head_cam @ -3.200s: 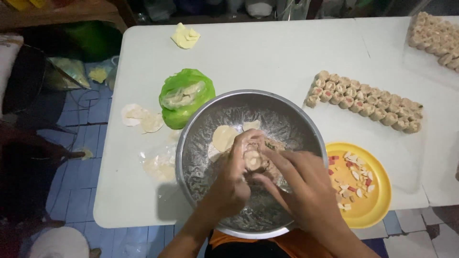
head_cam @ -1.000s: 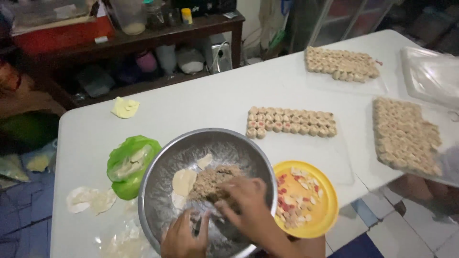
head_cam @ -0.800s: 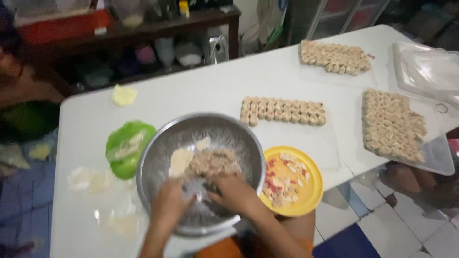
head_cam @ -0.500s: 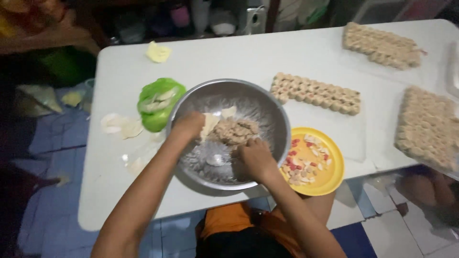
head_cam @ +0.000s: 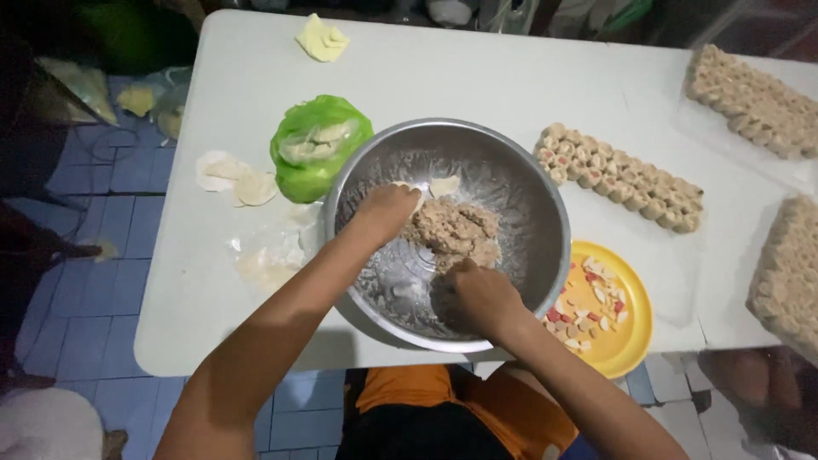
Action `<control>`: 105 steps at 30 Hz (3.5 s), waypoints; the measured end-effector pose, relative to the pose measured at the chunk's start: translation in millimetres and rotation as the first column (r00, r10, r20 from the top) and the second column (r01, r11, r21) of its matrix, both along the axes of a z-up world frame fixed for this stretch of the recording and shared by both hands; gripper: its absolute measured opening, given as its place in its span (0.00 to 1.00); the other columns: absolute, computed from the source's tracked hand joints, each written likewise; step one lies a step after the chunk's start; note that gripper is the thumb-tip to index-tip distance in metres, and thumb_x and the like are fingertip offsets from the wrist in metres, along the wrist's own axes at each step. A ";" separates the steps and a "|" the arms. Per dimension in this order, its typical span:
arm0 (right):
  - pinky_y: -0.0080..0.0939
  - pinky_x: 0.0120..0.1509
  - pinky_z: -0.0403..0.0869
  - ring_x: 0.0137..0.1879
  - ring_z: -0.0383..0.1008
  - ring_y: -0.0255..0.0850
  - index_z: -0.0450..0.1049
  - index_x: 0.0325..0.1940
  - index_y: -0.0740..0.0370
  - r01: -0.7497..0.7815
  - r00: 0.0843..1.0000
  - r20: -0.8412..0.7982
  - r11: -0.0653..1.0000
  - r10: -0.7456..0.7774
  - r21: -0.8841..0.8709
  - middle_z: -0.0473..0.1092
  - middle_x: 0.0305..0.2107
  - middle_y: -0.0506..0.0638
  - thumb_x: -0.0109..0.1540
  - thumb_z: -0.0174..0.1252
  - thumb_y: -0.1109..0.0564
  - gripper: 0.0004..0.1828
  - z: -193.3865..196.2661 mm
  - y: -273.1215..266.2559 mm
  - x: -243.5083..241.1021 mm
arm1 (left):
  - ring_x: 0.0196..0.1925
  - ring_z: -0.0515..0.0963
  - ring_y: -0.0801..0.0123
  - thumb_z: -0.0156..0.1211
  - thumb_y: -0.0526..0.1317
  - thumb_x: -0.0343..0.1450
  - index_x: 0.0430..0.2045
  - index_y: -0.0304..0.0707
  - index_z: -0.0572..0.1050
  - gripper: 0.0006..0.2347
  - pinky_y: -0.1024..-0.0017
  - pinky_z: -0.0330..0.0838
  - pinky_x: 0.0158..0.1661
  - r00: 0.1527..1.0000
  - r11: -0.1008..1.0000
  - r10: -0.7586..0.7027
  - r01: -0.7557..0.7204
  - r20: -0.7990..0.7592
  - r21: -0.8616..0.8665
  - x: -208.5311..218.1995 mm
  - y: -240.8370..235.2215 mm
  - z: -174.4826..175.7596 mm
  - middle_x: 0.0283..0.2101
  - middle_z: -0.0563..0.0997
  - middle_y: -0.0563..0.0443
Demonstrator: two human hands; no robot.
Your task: Assembling siomai by placing meat filling onto wonton wrappers and folding them into shape.
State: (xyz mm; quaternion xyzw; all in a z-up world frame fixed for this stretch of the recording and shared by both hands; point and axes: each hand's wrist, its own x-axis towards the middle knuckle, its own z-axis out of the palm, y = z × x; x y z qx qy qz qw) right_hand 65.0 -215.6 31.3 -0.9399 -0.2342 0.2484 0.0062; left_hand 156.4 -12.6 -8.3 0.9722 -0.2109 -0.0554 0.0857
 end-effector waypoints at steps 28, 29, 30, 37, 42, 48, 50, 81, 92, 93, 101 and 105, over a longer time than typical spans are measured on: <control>0.48 0.23 0.72 0.21 0.78 0.49 0.70 0.45 0.52 -0.131 0.953 0.257 0.985 0.157 -0.116 0.75 0.17 0.51 0.61 0.47 0.57 0.10 21.7 -14.2 -22.1 | 0.31 0.79 0.75 0.64 0.45 0.71 0.42 0.32 0.81 0.14 0.66 0.77 0.32 0.859 0.320 0.326 -0.494 -0.395 -0.809 -37.2 28.5 50.0 0.31 0.85 0.42; 0.41 0.19 0.64 0.16 0.67 0.38 0.68 0.55 0.56 -0.183 0.894 0.361 0.953 0.264 -0.243 0.68 0.12 0.42 0.61 0.50 0.58 0.17 23.7 -12.9 -21.6 | 0.46 0.78 0.63 0.56 0.49 0.72 0.49 0.31 0.76 0.19 0.63 0.74 0.45 0.851 0.417 0.336 -0.519 -0.404 -0.746 -37.9 22.5 55.2 0.45 0.80 0.39; 0.33 0.15 0.55 0.12 0.55 0.28 0.65 0.66 0.60 -0.215 0.814 0.443 0.903 0.376 -0.372 0.61 0.06 0.33 0.62 0.53 0.59 0.26 26.2 -11.4 -21.3 | 0.60 0.77 0.51 0.49 0.52 0.73 0.56 0.30 0.71 0.24 0.59 0.71 0.58 0.844 0.508 0.346 -0.537 -0.411 -0.674 -38.7 16.8 61.0 0.58 0.76 0.36; 0.32 0.18 0.43 0.15 0.42 0.25 0.65 0.70 0.61 -0.312 0.712 0.354 0.726 0.606 -0.613 0.52 0.09 0.28 0.63 0.52 0.57 0.29 9.7 14.1 -16.3 | 0.58 0.75 0.48 0.38 0.52 0.75 0.60 0.38 0.70 0.24 0.54 0.67 0.54 0.832 0.614 0.300 -0.543 -0.467 -0.573 -42.3 18.9 55.8 0.56 0.77 0.37; 0.39 0.17 0.57 0.14 0.67 0.39 0.75 0.28 0.54 -0.497 0.735 0.247 0.749 0.632 -0.438 0.67 0.11 0.42 0.52 0.55 0.66 0.08 25.5 24.1 -9.5 | 0.58 0.76 0.43 0.38 0.49 0.79 0.58 0.27 0.70 0.22 0.49 0.68 0.60 0.836 0.455 0.353 -0.546 -0.420 -0.703 -42.1 22.4 57.3 0.56 0.76 0.29; 0.41 0.22 0.65 0.20 0.74 0.39 0.78 0.33 0.49 -0.628 0.712 0.074 0.680 0.698 -0.378 0.74 0.16 0.43 0.54 0.56 0.60 0.08 65.3 13.8 -18.6 | 0.57 0.74 0.36 0.42 0.45 0.79 0.49 0.17 0.73 0.21 0.47 0.66 0.58 0.895 0.412 0.415 -0.347 -0.165 -0.842 -43.0 26.2 51.9 0.50 0.77 0.22; 0.41 0.21 0.64 0.19 0.73 0.38 0.76 0.32 0.47 -0.564 0.737 0.142 0.716 0.661 -0.411 0.73 0.15 0.41 0.54 0.56 0.60 0.07 57.1 15.2 -16.4 | 0.56 0.75 0.38 0.43 0.45 0.78 0.48 0.20 0.74 0.20 0.47 0.67 0.56 0.901 0.428 0.410 -0.326 -0.140 -0.843 -37.7 24.7 39.3 0.49 0.78 0.24; 0.36 0.29 0.50 0.22 0.49 0.32 0.53 0.20 0.58 0.073 0.952 0.151 0.674 -0.267 0.735 0.49 0.15 0.44 0.70 0.44 0.54 0.23 86.2 -42.5 -27.5 | 0.62 0.77 0.54 0.55 0.55 0.66 0.46 0.35 0.76 0.24 0.43 0.67 0.63 0.695 -0.564 -0.292 -0.680 -0.657 -0.469 -140.7 -46.9 131.1 0.55 0.80 0.38; 0.32 0.24 0.66 0.20 0.68 0.34 0.73 0.29 0.59 0.000 0.972 0.195 0.835 -0.128 0.550 0.67 0.16 0.45 0.65 0.53 0.53 0.12 69.1 -93.4 -5.1 | 0.49 0.83 0.49 0.59 0.45 0.65 0.44 0.28 0.77 0.19 0.55 0.80 0.48 0.511 -0.541 -0.252 -0.778 -0.822 -0.319 -151.9 -38.6 111.6 0.45 0.82 0.34; 0.28 0.18 0.66 0.16 0.65 0.31 0.70 0.24 0.56 0.038 0.960 0.226 0.877 -0.165 0.480 0.64 0.12 0.42 0.67 0.51 0.52 0.16 68.6 -100.6 -3.2 | 0.51 0.80 0.49 0.59 0.47 0.63 0.45 0.29 0.76 0.22 0.55 0.79 0.49 0.480 -0.556 -0.208 -0.775 -0.852 -0.300 -153.2 -38.1 108.9 0.49 0.81 0.34; 0.45 0.29 0.78 0.22 0.79 0.44 0.72 0.46 0.47 0.014 0.985 0.172 0.999 -0.007 -0.039 0.76 0.18 0.49 0.65 0.48 0.50 0.09 71.3 -38.2 -8.2 | 0.60 0.75 0.47 0.51 0.57 0.68 0.66 0.28 0.56 0.36 0.56 0.67 0.57 0.616 -0.538 0.118 -0.620 -0.779 -0.571 -126.4 0.8 130.9 0.60 0.72 0.27; 0.44 0.22 0.72 0.17 0.76 0.41 0.71 0.39 0.47 -0.328 0.808 0.420 0.907 0.414 -0.265 0.73 0.14 0.42 0.57 0.49 0.58 0.10 52.0 3.9 -7.6 | 0.56 0.76 0.46 0.60 0.57 0.66 0.59 0.22 0.61 0.36 0.52 0.65 0.58 0.545 -0.364 0.280 -0.701 -0.790 -0.613 -118.4 5.1 124.0 0.54 0.74 0.25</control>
